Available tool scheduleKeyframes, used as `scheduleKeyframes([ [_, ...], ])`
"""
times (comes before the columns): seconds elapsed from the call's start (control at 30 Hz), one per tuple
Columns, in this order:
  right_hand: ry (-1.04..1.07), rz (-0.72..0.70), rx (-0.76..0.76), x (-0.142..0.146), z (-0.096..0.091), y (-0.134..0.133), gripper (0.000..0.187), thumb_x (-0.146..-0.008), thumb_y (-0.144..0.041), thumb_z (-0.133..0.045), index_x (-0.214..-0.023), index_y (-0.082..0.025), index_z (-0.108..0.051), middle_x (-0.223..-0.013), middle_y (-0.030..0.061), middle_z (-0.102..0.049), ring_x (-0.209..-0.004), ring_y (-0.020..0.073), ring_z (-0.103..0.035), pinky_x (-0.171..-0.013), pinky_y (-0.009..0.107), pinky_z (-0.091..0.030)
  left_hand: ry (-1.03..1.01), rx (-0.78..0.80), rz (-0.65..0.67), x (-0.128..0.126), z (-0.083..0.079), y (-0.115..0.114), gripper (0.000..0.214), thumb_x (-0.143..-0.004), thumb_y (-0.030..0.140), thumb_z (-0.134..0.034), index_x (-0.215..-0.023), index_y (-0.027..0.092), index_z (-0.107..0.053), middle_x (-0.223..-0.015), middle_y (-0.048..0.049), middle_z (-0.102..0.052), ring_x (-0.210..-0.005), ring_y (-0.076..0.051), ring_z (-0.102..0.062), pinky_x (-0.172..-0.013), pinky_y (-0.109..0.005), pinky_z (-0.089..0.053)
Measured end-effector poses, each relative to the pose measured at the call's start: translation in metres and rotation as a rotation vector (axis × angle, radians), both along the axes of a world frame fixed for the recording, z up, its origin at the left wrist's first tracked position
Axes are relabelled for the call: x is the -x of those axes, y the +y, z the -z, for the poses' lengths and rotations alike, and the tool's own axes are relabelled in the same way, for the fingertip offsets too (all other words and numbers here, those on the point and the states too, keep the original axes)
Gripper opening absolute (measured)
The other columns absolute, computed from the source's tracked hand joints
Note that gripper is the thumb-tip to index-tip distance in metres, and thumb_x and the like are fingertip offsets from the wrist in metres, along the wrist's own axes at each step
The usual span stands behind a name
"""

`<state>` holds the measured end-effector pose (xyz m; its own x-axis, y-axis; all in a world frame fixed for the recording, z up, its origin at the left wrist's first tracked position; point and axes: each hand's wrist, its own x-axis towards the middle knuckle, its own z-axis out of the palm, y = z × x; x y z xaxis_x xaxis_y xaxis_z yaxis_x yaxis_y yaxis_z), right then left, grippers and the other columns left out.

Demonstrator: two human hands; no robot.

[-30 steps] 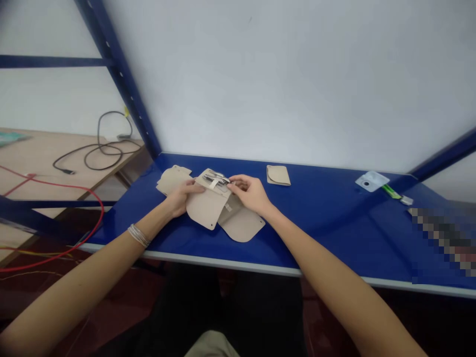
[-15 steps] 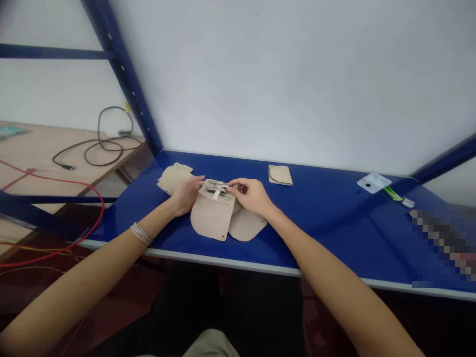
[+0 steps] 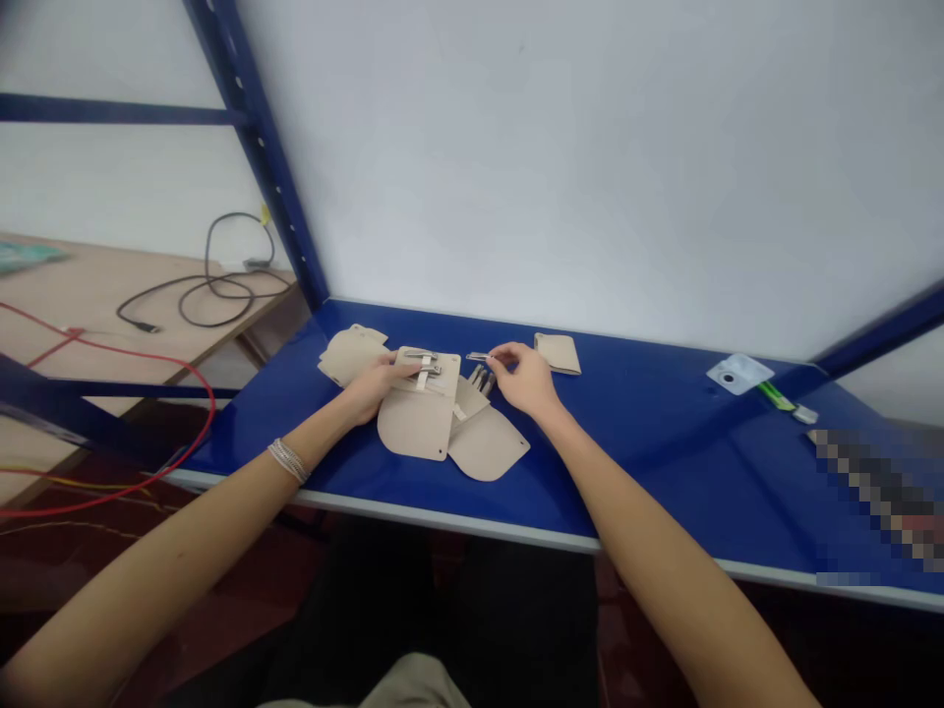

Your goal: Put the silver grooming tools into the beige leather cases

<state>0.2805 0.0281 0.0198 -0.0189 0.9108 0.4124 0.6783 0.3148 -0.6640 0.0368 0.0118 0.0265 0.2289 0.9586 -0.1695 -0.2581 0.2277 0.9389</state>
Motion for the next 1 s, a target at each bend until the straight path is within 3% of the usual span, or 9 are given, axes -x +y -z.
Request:
scheduleKeyframes([
  [0.13,-0.117,-0.034,0.025,0.0,0.002,-0.001,0.015,-0.078,-0.029,-0.067,-0.085,-0.018,-0.072,-0.09,0.0094,-0.072,-0.081,0.0232,-0.066,-0.076,0.038,-0.052,-0.011,-0.099,0.027,0.0,0.001,-0.002,0.044,-0.062,0.032,-0.084,-0.098,0.014,-0.067,-0.09,-0.009,-0.075,-0.078,-0.021,-0.07,-0.078,-0.035,-0.055],
  [0.3,-0.047,-0.186,-0.197,0.02,-0.01,-0.021,0.023,-0.085,-0.036,-0.063,-0.101,-0.021,-0.071,-0.101,0.0078,-0.07,-0.092,0.0222,-0.064,-0.081,0.038,-0.051,0.068,-0.192,0.103,0.002,0.003,-0.004,0.053,-0.062,0.037,-0.084,-0.106,0.014,-0.066,-0.096,-0.0102,-0.074,-0.084,-0.023,-0.069,-0.078,-0.036,-0.055],
  [0.43,-0.14,-0.332,-0.272,0.036,-0.015,-0.033,0.019,-0.079,-0.034,-0.071,-0.095,-0.024,-0.072,-0.107,0.0068,-0.067,-0.099,0.0244,-0.062,-0.092,0.044,-0.046,0.126,-0.249,0.129,0.002,0.004,-0.004,0.053,-0.064,0.039,-0.083,-0.108,0.014,-0.067,-0.1,-0.011,-0.073,-0.087,-0.024,-0.068,-0.08,-0.036,-0.054],
  [0.6,-0.108,-0.188,-0.279,0.028,-0.008,-0.023,0.011,-0.084,-0.027,-0.063,-0.089,-0.022,-0.071,-0.105,0.0086,-0.066,-0.099,0.0246,-0.061,-0.089,0.044,-0.047,0.105,-0.194,0.106,0.001,0.005,-0.001,0.059,-0.059,0.037,-0.086,-0.109,0.014,-0.066,-0.098,-0.0112,-0.073,-0.086,-0.025,-0.068,-0.08,-0.039,-0.054],
  [0.73,-0.112,-0.074,-0.176,0.011,0.0,-0.008,0.011,-0.081,-0.028,-0.064,-0.086,-0.02,-0.07,-0.098,0.0091,-0.068,-0.093,0.025,-0.062,-0.079,0.041,-0.051,0.101,-0.151,0.074,0.002,0.006,0.0,0.058,-0.057,0.037,-0.087,-0.106,0.014,-0.067,-0.097,-0.011,-0.074,-0.084,-0.024,-0.069,-0.078,-0.037,-0.055],
  [0.87,-0.119,-0.098,-0.1,0.012,0.002,-0.008,0.011,-0.08,-0.028,-0.065,-0.083,-0.021,-0.071,-0.094,0.0078,-0.07,-0.091,0.024,-0.064,-0.078,0.038,-0.051,0.13,-0.182,0.167,0.004,0.005,-0.002,0.056,-0.058,0.036,-0.086,-0.106,0.015,-0.067,-0.096,-0.0103,-0.074,-0.082,-0.024,-0.069,-0.075,-0.036,-0.055],
  [1.0,-0.011,-0.172,-0.231,0.027,-0.007,-0.022,0.017,-0.088,-0.032,-0.057,-0.09,-0.022,-0.071,-0.097,0.0064,-0.07,-0.093,0.0212,-0.064,-0.083,0.037,-0.05,0.173,-0.23,0.268,0.004,0.0,-0.007,0.054,-0.06,0.035,-0.085,-0.107,0.015,-0.068,-0.093,-0.0089,-0.074,-0.082,-0.024,-0.069,-0.074,-0.035,-0.054],
])
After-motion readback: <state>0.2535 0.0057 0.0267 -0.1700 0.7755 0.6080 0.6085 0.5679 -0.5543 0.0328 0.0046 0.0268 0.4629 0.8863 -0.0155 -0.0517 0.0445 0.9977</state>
